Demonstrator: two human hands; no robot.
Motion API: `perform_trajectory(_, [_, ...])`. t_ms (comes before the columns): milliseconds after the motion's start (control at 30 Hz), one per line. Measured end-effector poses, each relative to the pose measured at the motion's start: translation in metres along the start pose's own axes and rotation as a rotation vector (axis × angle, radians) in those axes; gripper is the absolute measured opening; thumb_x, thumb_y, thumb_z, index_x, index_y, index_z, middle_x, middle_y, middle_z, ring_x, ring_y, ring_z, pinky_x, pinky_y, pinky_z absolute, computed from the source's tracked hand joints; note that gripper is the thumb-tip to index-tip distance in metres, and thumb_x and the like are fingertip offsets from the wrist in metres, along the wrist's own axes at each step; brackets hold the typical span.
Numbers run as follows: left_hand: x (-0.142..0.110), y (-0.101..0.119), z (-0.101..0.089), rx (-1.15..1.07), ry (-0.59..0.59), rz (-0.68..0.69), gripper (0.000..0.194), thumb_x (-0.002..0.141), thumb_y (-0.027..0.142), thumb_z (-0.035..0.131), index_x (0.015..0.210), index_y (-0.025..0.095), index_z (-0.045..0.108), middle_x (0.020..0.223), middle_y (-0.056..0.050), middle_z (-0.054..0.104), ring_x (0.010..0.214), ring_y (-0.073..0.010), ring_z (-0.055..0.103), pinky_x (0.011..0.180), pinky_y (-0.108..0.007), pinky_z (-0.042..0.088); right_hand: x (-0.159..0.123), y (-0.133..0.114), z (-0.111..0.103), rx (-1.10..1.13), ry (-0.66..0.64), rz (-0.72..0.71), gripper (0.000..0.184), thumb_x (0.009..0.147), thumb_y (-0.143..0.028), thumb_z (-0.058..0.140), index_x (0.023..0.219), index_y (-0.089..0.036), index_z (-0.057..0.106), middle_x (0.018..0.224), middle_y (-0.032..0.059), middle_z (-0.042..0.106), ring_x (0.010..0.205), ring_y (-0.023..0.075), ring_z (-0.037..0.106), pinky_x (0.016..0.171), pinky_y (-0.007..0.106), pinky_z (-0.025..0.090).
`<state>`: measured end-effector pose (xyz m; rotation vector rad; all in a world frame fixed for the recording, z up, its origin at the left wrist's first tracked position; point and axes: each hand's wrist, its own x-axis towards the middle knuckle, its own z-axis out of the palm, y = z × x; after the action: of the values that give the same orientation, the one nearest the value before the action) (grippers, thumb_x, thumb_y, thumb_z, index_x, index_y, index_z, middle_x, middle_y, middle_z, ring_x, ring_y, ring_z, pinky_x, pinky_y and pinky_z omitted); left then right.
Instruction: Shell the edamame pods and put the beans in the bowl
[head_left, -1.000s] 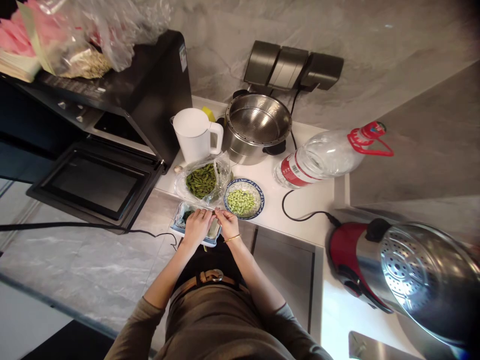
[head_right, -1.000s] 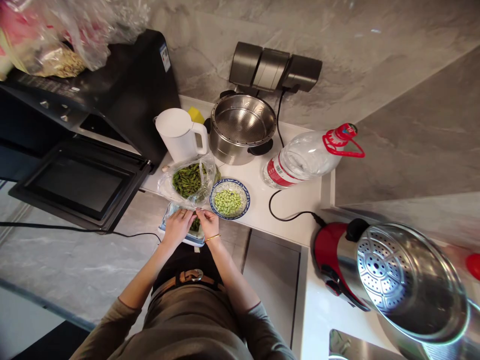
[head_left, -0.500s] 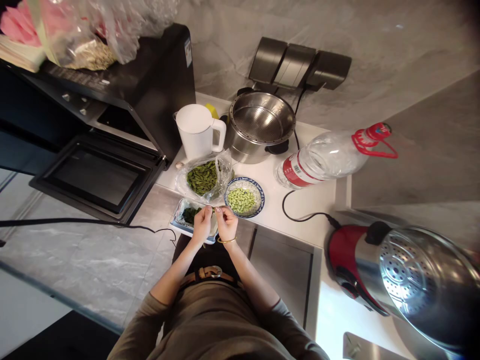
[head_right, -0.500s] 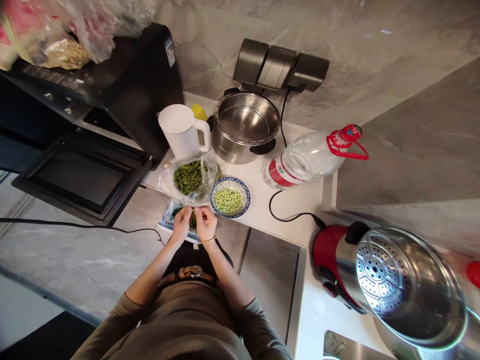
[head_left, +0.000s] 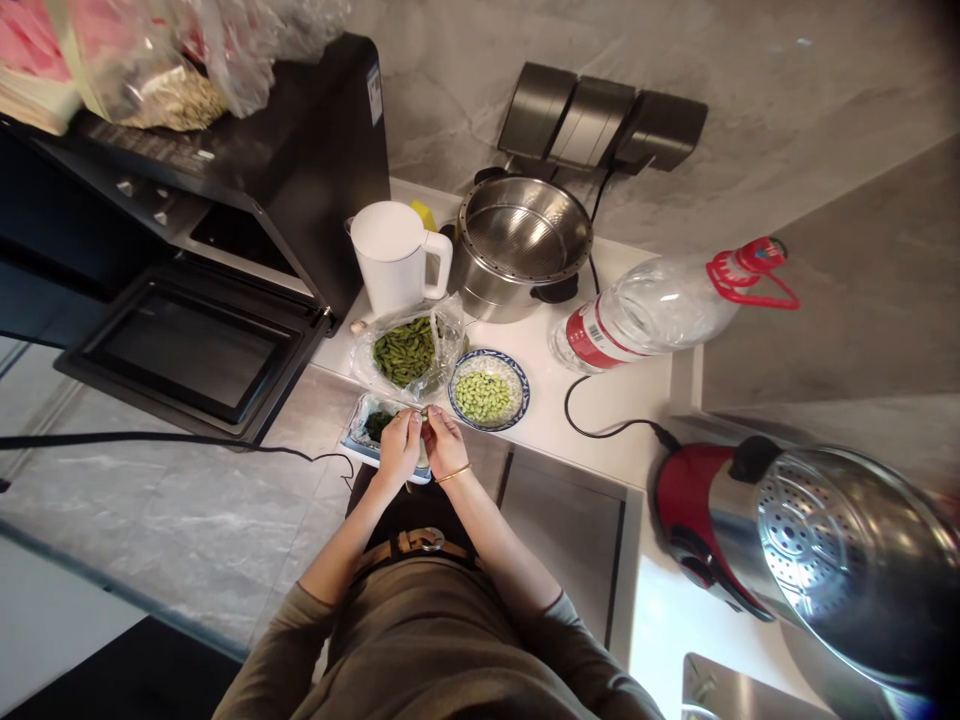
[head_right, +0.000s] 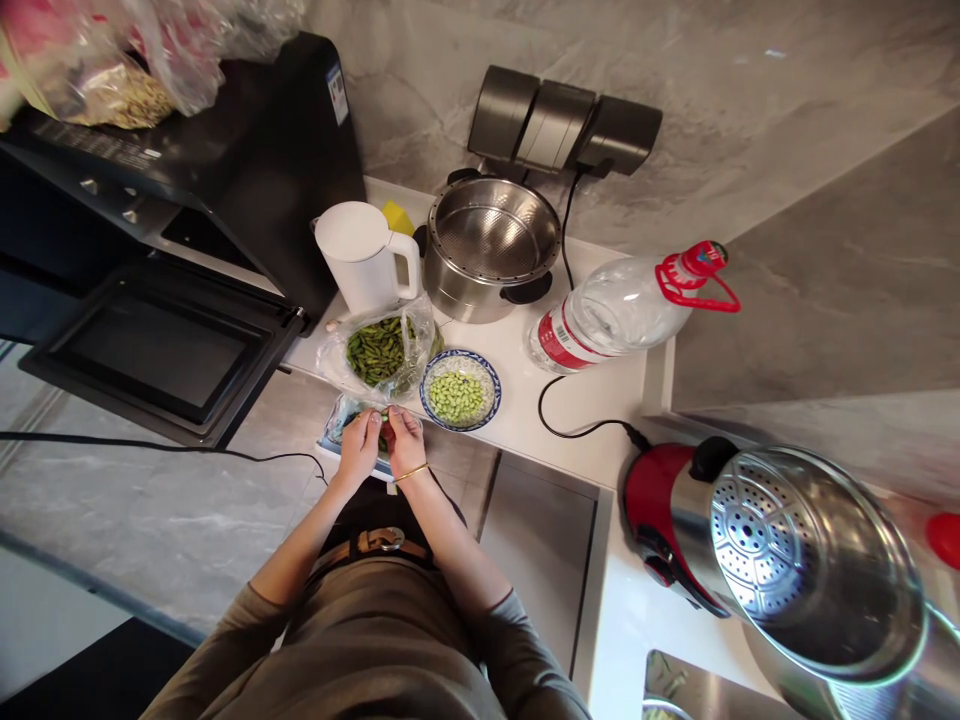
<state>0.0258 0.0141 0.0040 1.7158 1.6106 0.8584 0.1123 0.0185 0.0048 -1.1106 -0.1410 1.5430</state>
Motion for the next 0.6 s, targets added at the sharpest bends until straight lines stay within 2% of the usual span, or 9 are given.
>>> perform_trajectory(133, [0.003, 0.001, 0.001, -0.168, 0.018, -0.130, 0.045, 0.096, 0.046, 0.029, 0.063, 0.019, 0.047, 0.057, 0.001, 0.050, 0.055, -0.0126, 0.050, 0.055, -0.024, 0.042, -0.003, 0.002, 0.003, -0.002, -0.005, -0.046, 0.025, 0.059, -0.040, 0.077, 0.061, -0.021, 0.061, 0.056, -0.0042, 0.056, 0.052, 0.0099, 0.045, 0.054, 0.025, 0.043])
perform_trajectory(200, [0.005, 0.001, 0.000, -0.156, 0.010, -0.127, 0.047, 0.096, 0.047, 0.028, 0.062, 0.020, 0.046, 0.054, 0.001, 0.048, 0.053, -0.0123, 0.049, 0.054, -0.024, 0.041, -0.003, 0.001, 0.004, 0.036, -0.026, -0.044, 0.023, 0.060, -0.039, 0.078, 0.061, -0.021, 0.063, 0.056, -0.0049, 0.056, 0.052, 0.0090, 0.044, 0.053, 0.024, 0.042])
perform_trajectory(433, [0.006, -0.006, -0.013, 0.227, -0.087, 0.193, 0.031, 0.096, 0.032, 0.031, 0.088, 0.018, 0.057, 0.078, -0.006, 0.062, 0.072, -0.0167, 0.060, 0.068, -0.027, 0.045, 0.002, -0.002, 0.000, 0.066, -0.042, 0.110, 0.012, 0.065, -0.030, 0.075, 0.069, -0.021, 0.069, 0.069, -0.0015, 0.067, 0.062, 0.0122, 0.057, 0.060, 0.026, 0.047])
perform_trajectory(600, [0.009, -0.009, -0.027, 0.326, -0.187, 0.292, 0.025, 0.094, 0.027, 0.035, 0.090, 0.019, 0.059, 0.079, -0.005, 0.063, 0.074, -0.0165, 0.061, 0.069, -0.027, 0.046, 0.003, -0.004, -0.003, 0.061, -0.080, 0.202, 0.010, 0.061, -0.024, 0.077, 0.066, -0.019, 0.069, 0.066, -0.0015, 0.067, 0.060, 0.0115, 0.056, 0.056, 0.024, 0.046])
